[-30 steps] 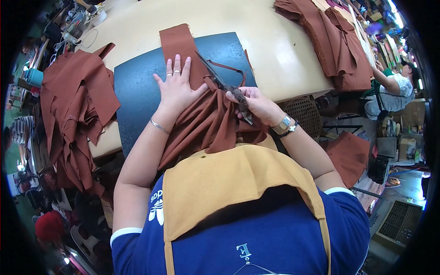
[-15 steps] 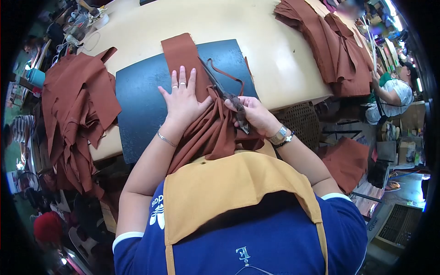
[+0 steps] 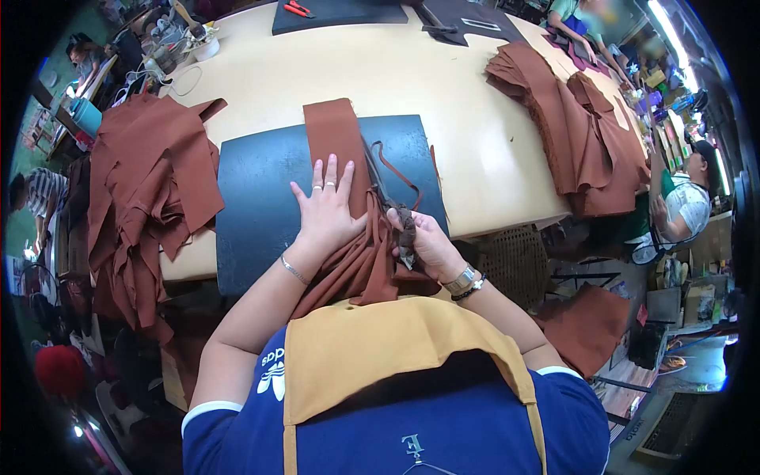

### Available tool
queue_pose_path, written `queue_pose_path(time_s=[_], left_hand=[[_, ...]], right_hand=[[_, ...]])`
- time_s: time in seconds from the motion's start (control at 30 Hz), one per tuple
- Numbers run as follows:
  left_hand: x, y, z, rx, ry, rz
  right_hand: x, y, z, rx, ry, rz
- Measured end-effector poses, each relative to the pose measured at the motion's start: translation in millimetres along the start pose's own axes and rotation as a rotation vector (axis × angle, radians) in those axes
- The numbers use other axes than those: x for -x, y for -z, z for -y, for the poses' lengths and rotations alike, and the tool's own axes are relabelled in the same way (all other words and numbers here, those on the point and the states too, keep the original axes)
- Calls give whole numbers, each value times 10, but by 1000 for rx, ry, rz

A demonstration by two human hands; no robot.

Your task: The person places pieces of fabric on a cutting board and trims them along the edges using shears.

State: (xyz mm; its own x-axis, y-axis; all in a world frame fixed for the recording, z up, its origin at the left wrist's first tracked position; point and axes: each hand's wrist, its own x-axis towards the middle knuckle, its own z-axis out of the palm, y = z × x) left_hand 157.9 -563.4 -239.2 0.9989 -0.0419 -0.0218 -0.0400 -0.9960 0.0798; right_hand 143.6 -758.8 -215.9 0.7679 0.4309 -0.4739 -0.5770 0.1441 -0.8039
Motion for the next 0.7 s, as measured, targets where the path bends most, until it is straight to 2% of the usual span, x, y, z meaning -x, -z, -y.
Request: queue_pose_path(time_s=[0.07,0.23,0.37,0.47,0.57,0.7], left_hand=[[3,24,-13,-10,4,35],[12,-48,16,10,-22,-32],[-14,-25,56,45,-27,-15],[-67,-79,171,112,-66,-148],[-229,269,180,184,-40,-41],[-733,279,127,43,111,-64]], right_hand=[[-13,-13,-18,-18,29,4],[-42,-20,-87,-66,56,20],[-21,15,-112,-341,147,-98],[14,168,-104,-549,194,-136],[128,316,-12,-439,220,-224],[301,408,-4,-234,240,-169]])
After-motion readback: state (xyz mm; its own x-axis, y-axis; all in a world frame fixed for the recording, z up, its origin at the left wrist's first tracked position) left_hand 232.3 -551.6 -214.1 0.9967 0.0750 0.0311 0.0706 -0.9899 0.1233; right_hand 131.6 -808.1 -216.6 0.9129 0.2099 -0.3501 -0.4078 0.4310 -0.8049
